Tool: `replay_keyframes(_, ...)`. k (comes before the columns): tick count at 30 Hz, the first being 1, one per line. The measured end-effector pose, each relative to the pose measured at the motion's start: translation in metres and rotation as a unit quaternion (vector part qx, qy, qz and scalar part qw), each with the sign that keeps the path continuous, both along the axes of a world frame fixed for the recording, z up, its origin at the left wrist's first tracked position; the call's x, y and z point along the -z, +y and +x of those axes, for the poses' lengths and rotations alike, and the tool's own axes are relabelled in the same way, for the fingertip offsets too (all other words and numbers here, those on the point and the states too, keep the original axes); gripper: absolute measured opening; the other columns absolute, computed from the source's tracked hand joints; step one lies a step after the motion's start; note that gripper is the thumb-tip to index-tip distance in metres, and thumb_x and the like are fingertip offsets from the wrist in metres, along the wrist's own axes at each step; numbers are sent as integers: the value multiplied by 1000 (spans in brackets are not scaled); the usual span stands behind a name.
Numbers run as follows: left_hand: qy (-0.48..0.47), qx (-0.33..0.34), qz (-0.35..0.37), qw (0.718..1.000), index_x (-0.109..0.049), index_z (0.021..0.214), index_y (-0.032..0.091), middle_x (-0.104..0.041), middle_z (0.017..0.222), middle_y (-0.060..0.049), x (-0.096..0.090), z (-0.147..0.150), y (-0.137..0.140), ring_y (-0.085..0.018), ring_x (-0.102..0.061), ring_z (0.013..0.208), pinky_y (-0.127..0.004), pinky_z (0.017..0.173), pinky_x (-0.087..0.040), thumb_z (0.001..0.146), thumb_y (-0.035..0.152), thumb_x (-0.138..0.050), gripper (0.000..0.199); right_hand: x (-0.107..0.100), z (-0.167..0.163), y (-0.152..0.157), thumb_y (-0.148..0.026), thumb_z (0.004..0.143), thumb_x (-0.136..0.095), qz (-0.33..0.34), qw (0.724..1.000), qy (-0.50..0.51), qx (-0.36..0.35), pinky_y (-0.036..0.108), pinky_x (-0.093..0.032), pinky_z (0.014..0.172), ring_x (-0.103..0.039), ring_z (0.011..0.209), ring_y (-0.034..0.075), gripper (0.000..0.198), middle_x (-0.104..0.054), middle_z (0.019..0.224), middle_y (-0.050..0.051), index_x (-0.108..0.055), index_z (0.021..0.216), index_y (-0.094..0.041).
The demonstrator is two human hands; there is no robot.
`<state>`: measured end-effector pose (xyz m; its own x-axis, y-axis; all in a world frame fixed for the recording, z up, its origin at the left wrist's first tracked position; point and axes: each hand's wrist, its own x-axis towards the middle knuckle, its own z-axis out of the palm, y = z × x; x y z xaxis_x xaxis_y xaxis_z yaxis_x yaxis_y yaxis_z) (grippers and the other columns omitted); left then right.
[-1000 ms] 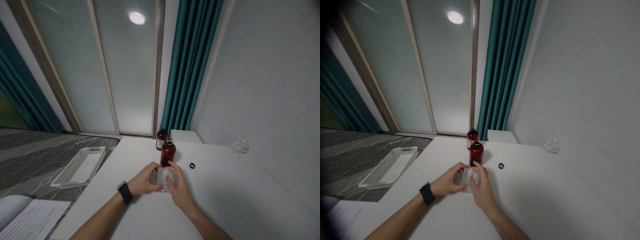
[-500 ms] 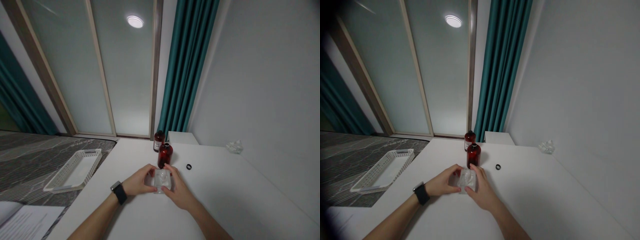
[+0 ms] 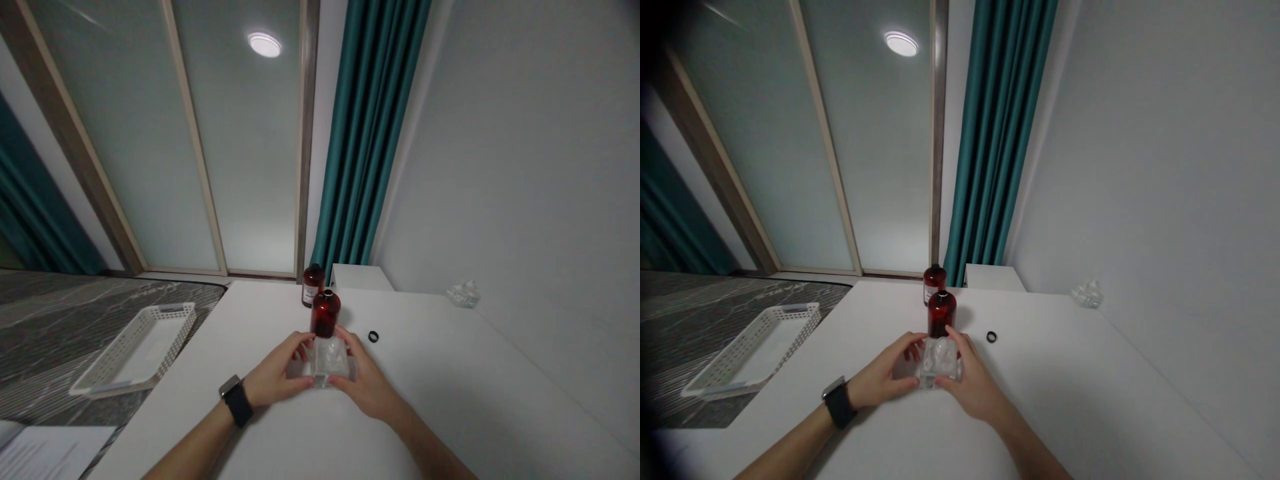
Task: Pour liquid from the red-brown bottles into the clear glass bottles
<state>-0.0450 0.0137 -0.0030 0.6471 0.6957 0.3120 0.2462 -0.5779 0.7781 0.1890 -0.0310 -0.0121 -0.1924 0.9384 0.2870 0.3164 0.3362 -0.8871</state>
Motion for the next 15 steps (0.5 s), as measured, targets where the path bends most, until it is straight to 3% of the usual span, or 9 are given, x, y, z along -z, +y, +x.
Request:
replay_keyframes(4, -2, -2, 16, 1000, -40, 138, 22, -58, 116, -10, -2, 0, -1, -23, -57, 96, -39, 88, -48, 94, 30, -52, 46, -6, 23, 4, -16, 73, -71, -14, 999, -7, 45, 46, -40, 107, -50, 126, 27, 77, -50, 142, 8, -41, 143, -29)
replay_keyframes(8, 14, -10, 35, 999, -45, 132, 24, -60, 111, -7, -5, 4, -5, -21, -59, 92, -37, 86, -49, 94, 24, -50, 38, -9, 55, 18, -20, 75, -69, 9, 996, -27, 89, 45, -43, 103, -57, 115, 25, 59, -55, 134, 7, -50, 131, -26)
replay_keyframes(15, 46, -19, 56, 997, -48, 127, 26, -59, 110, -6, -6, 6, -6, -20, -60, 91, -35, 85, -50, 93, 18, -48, 34, -5, 91, 82, -25, 77, -67, 48, 992, -32, 116, 43, -48, 95, -61, 103, 22, 48, -59, 122, 8, -49, 122, -21)
